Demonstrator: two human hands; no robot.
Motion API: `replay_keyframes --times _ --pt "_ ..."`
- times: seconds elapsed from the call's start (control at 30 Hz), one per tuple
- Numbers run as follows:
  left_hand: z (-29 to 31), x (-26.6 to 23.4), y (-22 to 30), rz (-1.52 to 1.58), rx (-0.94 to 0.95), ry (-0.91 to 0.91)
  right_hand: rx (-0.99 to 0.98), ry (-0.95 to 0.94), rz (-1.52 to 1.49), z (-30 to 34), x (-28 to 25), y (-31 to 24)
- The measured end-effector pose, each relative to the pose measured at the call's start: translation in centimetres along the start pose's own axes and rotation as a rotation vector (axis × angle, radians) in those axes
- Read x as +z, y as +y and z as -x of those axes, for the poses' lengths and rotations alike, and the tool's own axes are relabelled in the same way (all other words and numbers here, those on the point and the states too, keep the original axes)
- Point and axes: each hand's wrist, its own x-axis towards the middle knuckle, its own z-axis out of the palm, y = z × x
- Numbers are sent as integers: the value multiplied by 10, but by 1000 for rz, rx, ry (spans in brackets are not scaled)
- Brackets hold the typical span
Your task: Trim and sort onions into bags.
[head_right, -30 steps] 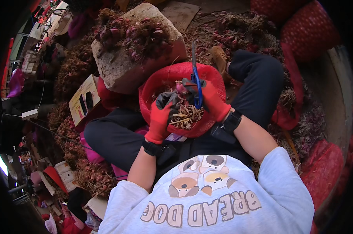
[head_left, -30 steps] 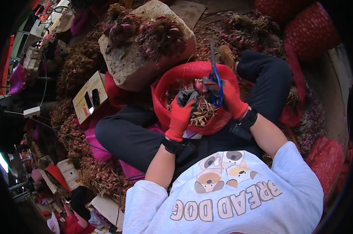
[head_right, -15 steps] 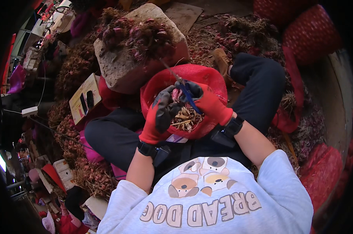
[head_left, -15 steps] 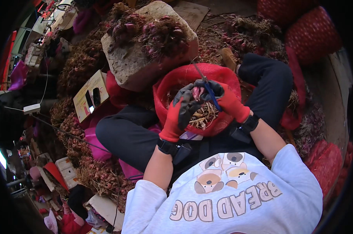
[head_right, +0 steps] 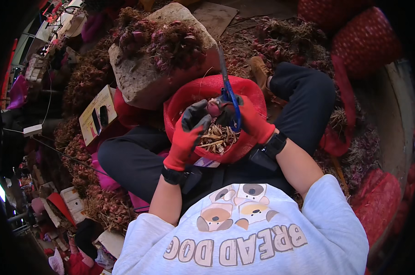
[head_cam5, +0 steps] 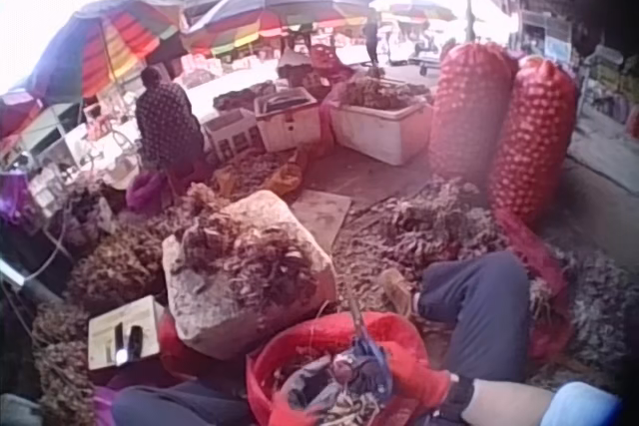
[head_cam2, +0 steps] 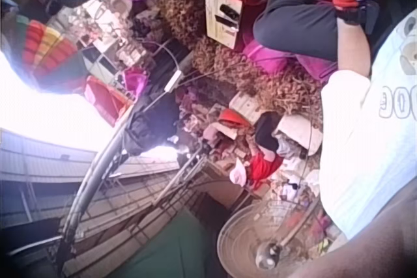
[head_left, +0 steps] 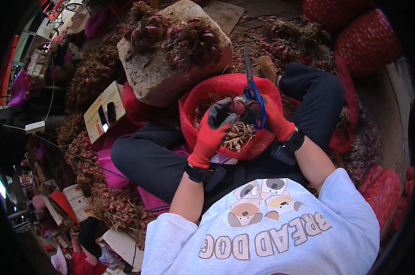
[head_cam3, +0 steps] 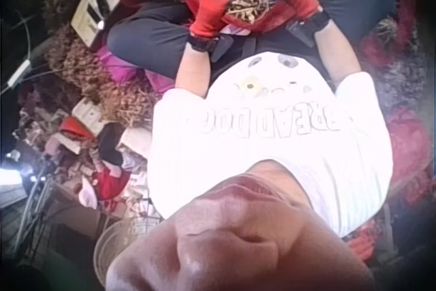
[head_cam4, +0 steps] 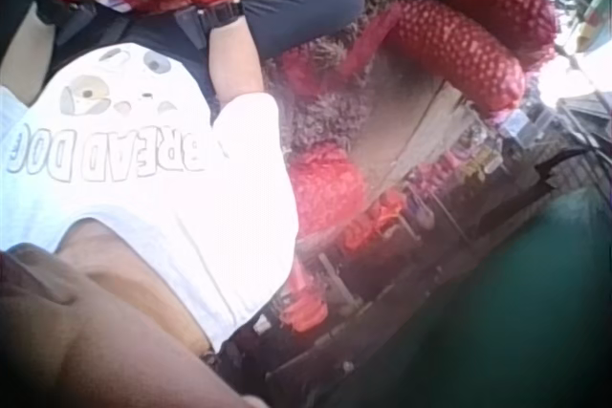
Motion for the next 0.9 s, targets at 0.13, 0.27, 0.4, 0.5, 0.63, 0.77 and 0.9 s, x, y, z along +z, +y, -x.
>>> replay_keyframes --times 0.13,0.27,0.4,0.5,0.63,0.77,0.9 --pt "2 10 -16 -100 86 105 -31 11 120 -3 9 3" --pt "0 8 -20 -81 151 109 -38 22 172 -2 10 8" --pt "1 4 -14 235 -55 70 106 31 -37 2 -5 14" --pt "0 1 -14 251 -16 72 167 6 -145 -1 -10 18" --pt "0 7 -6 131 -57 28 132 -85 -266 -10 -19 31" --pt "5 8 -8 74 4 45 182 7 -119 -4 -9 24" --pt "5 8 -15 102 11 108 121 -8 -8 0 -3 16"
